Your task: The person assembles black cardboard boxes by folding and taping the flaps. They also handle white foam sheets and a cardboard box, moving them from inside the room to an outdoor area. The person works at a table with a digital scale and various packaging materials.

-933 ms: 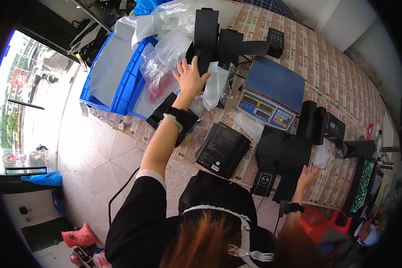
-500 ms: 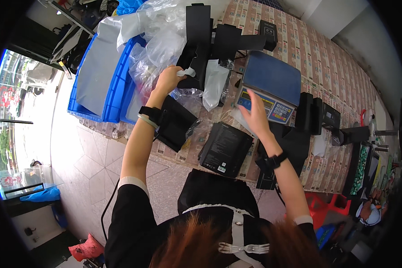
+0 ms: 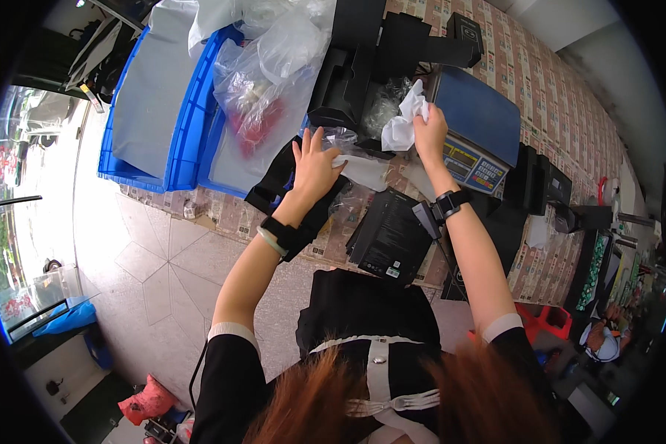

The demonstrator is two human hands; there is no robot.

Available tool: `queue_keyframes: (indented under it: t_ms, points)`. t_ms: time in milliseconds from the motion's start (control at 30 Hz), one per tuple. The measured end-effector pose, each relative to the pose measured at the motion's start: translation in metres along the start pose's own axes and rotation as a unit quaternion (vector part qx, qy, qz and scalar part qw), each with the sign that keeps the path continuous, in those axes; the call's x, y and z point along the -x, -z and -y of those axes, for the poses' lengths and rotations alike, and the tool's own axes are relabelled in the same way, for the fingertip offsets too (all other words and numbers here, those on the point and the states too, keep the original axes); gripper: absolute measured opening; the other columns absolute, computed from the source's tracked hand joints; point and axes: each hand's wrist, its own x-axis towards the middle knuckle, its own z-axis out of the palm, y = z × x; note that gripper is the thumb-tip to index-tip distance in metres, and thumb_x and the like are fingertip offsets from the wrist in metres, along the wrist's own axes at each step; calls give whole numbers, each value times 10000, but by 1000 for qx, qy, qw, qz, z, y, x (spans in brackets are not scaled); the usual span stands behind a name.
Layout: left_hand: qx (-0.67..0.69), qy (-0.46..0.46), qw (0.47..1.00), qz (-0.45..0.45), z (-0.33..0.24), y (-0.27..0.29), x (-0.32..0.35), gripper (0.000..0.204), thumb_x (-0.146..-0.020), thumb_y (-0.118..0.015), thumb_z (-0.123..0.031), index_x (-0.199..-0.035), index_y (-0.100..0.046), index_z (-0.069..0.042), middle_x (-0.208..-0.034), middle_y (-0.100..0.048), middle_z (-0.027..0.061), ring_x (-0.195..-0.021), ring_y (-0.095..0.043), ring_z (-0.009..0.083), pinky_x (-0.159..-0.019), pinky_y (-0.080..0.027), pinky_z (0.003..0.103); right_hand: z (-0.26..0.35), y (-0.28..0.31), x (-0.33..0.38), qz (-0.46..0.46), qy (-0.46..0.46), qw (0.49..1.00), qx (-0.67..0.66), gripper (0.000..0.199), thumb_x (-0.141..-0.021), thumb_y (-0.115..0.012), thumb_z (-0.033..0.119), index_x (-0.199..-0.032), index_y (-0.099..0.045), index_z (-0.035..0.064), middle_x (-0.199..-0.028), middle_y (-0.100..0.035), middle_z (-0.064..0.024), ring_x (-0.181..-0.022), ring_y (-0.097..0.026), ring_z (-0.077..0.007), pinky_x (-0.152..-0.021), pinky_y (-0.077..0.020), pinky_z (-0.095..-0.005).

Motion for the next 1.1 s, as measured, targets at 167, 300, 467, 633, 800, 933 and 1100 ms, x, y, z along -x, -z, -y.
queue_keyframes:
  t_ms: [167, 300, 467, 633, 800, 933, 1100]
  points:
    - [-101, -34, 993, 46, 0, -49, -11, 150, -687, -587, -147, -825, -618, -95, -997, -542, 125, -1005, -495, 262, -997, -226, 463, -20, -28, 13, 141, 62, 979, 132, 317, -672, -574, 136, -967, -597, 20, -1216, -412, -219, -1066, -432, -374, -920, -341, -423]
    - [-158, -67, 971, 165, -28, -62, 3, 485, -646, -675, -337, -1021, -532, -63, -1083, -511, 145, -1084, -445, 324, -1004, -194, 482, -13, -47, 14, 111, 151, 945, 268, 210, -670, -570, 104, -866, -618, 47, -976, -576, -118, -915, -514, -289, -817, -385, -399]
    - [-196, 11, 918, 345, -18, -89, -3, 883, -578, -718, -475, -1302, -293, -205, -1363, -230, 199, -1203, -280, 451, -952, -248, 573, -6, -33, 10, 7, 168, 973, 156, 142, -677, -558, 37, -815, -585, 20, -812, -593, -108, -814, -542, -289, -729, -409, -388]
    - [-33, -15, 957, 289, -2, -105, -20, 512, -682, -627, -124, -1154, -428, -130, -1114, -454, 195, -1027, -477, 393, -794, -456, 434, 6, 2, 11, -114, 0, 989, -97, 176, -741, -540, 40, -906, -534, -22, -846, -583, -139, -797, -560, -275, -732, -426, -323]
    - [141, -40, 984, 105, 9, -101, -21, 420, -679, -592, -67, -1086, -490, -53, -940, -538, 197, -936, -524, 364, -794, -444, 422, 19, 59, 13, -239, -43, 919, -312, 280, -780, -495, 12, -1055, -459, -26, -995, -527, -79, -892, -509, -151, -803, -392, -265]
    - [386, -12, 921, -52, -11, -59, -35, 190, -734, -545, -46, -921, -527, -17, -888, -560, 164, -856, -550, 333, -745, -443, 388, 7, 89, 27, -218, -102, 890, -387, 332, -760, -429, -31, -1091, -458, -27, -1024, -520, -78, -898, -504, -143, -802, -389, -257]
    - [752, 144, 643, -18, -27, -66, -47, 221, -857, -482, -130, -1050, -514, -27, -1038, -561, 122, -899, -568, 216, -738, -473, 315, -10, 42, 69, -81, -121, 936, -319, 336, -760, -423, 1, -1090, -481, -20, -1014, -520, -84, -914, -497, -165, -815, -381, -274]
